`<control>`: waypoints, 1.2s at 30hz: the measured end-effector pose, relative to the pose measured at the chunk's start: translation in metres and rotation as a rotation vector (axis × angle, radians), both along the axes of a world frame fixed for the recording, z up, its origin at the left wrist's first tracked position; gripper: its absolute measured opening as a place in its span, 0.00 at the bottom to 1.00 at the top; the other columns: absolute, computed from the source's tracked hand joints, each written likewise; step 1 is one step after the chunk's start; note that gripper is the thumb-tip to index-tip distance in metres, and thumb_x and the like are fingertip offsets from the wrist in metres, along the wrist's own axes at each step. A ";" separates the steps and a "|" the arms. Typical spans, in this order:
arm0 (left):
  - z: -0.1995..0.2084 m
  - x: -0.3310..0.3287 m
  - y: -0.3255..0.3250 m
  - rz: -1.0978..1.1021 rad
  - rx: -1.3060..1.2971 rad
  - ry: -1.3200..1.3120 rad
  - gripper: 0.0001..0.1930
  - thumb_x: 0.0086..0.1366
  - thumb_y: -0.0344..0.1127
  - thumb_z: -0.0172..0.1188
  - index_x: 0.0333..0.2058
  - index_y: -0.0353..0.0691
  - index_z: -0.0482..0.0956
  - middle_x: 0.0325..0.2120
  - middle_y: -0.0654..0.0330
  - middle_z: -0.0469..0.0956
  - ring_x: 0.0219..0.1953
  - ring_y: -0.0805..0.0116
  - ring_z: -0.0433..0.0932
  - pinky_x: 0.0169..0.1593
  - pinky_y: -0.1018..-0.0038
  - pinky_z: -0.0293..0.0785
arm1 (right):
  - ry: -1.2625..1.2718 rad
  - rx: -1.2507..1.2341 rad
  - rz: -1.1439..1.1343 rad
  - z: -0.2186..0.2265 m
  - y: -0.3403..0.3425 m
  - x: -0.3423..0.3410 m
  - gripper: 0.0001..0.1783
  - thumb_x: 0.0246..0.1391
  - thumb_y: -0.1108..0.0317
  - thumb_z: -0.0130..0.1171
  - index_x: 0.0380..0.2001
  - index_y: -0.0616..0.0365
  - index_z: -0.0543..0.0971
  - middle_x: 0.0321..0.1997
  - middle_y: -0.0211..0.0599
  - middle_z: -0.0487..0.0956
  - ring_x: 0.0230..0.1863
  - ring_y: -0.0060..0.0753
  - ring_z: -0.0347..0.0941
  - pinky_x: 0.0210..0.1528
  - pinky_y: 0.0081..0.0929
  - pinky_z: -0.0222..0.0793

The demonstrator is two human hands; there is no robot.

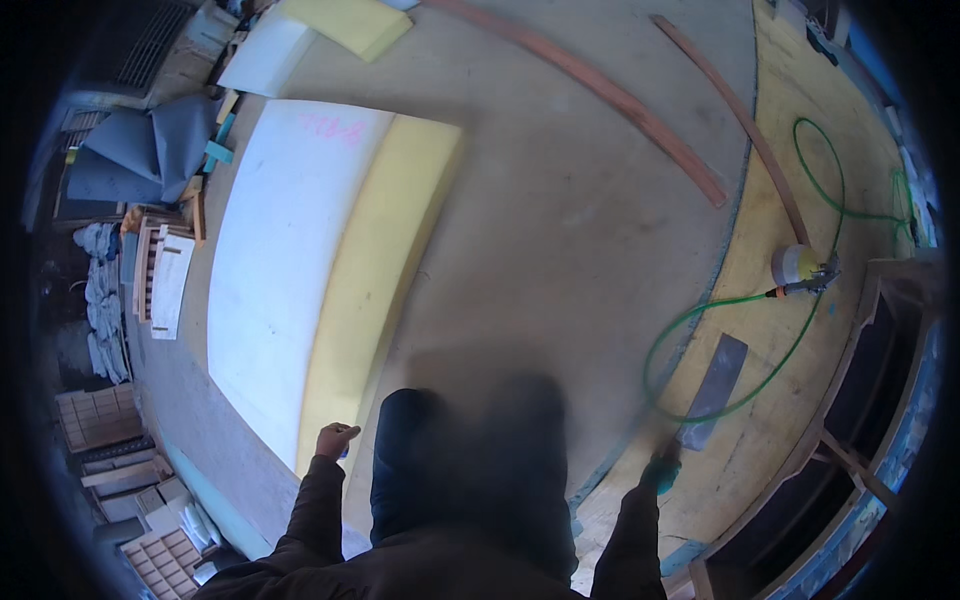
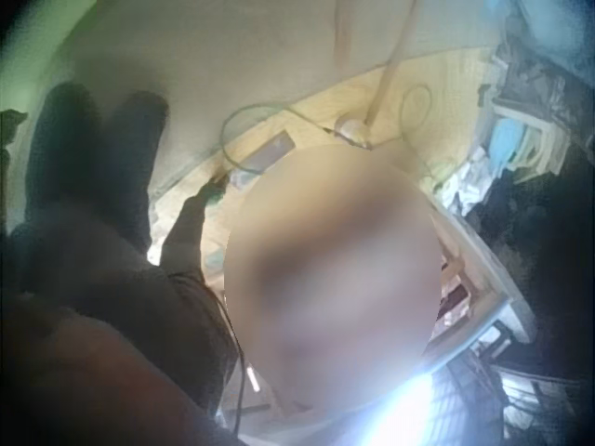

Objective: The person positions a yellow foam sheet on a white board, clears nearby debris, and uses a wooden straightedge and a long metal blade to cut the foam. They repeatedly reposition the straightedge and slice along it to trim the foam sheet.

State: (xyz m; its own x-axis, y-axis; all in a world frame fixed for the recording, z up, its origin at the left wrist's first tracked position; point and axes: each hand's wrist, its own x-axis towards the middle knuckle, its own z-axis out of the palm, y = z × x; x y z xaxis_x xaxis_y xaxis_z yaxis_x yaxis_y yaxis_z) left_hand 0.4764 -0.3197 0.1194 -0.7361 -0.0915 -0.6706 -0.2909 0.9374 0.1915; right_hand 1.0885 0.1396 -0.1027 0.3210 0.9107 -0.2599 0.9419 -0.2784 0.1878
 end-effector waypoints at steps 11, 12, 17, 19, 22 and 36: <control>-0.069 -0.039 0.011 -0.063 -0.073 0.231 0.23 0.57 0.56 0.71 0.32 0.38 0.84 0.32 0.49 0.85 0.38 0.49 0.84 0.45 0.55 0.78 | 0.784 -0.736 -0.431 0.195 -0.119 0.139 0.08 0.62 0.62 0.60 0.35 0.52 0.82 0.24 0.36 0.83 0.18 0.34 0.77 0.20 0.36 0.74; -0.077 -0.055 0.017 -0.031 -0.064 0.225 0.24 0.57 0.57 0.71 0.30 0.37 0.82 0.30 0.50 0.84 0.36 0.50 0.83 0.43 0.56 0.77 | 0.769 -0.714 -0.469 0.207 -0.129 0.136 0.07 0.63 0.62 0.60 0.36 0.52 0.82 0.24 0.36 0.83 0.18 0.34 0.76 0.20 0.36 0.74; -0.111 -0.117 0.056 0.191 0.099 0.285 0.29 0.56 0.62 0.72 0.33 0.37 0.82 0.33 0.50 0.86 0.39 0.50 0.84 0.46 0.58 0.77 | 0.708 -0.577 -0.563 0.244 -0.129 0.082 0.07 0.65 0.64 0.59 0.40 0.53 0.82 0.24 0.35 0.81 0.18 0.33 0.75 0.21 0.34 0.72; -0.119 -0.121 0.065 0.231 0.053 0.259 0.30 0.55 0.64 0.73 0.33 0.38 0.83 0.32 0.51 0.85 0.38 0.52 0.85 0.45 0.58 0.78 | 0.711 -0.513 -0.555 0.253 -0.113 0.051 0.07 0.66 0.64 0.58 0.41 0.53 0.82 0.24 0.35 0.80 0.18 0.33 0.74 0.22 0.34 0.72; -0.127 -0.120 0.076 0.270 0.036 0.286 0.31 0.51 0.65 0.75 0.30 0.39 0.82 0.28 0.54 0.85 0.35 0.53 0.85 0.43 0.59 0.78 | 0.756 -0.413 -0.508 0.263 -0.073 -0.002 0.08 0.67 0.65 0.57 0.44 0.53 0.82 0.23 0.34 0.78 0.19 0.33 0.73 0.23 0.33 0.71; -0.199 -0.105 0.083 0.166 -0.137 0.137 0.18 0.61 0.53 0.65 0.37 0.44 0.87 0.37 0.53 0.87 0.42 0.51 0.86 0.44 0.55 0.83 | 1.322 -0.504 0.405 0.173 -0.045 -0.693 0.10 0.65 0.67 0.63 0.44 0.61 0.80 0.32 0.32 0.81 0.29 0.22 0.75 0.30 0.23 0.71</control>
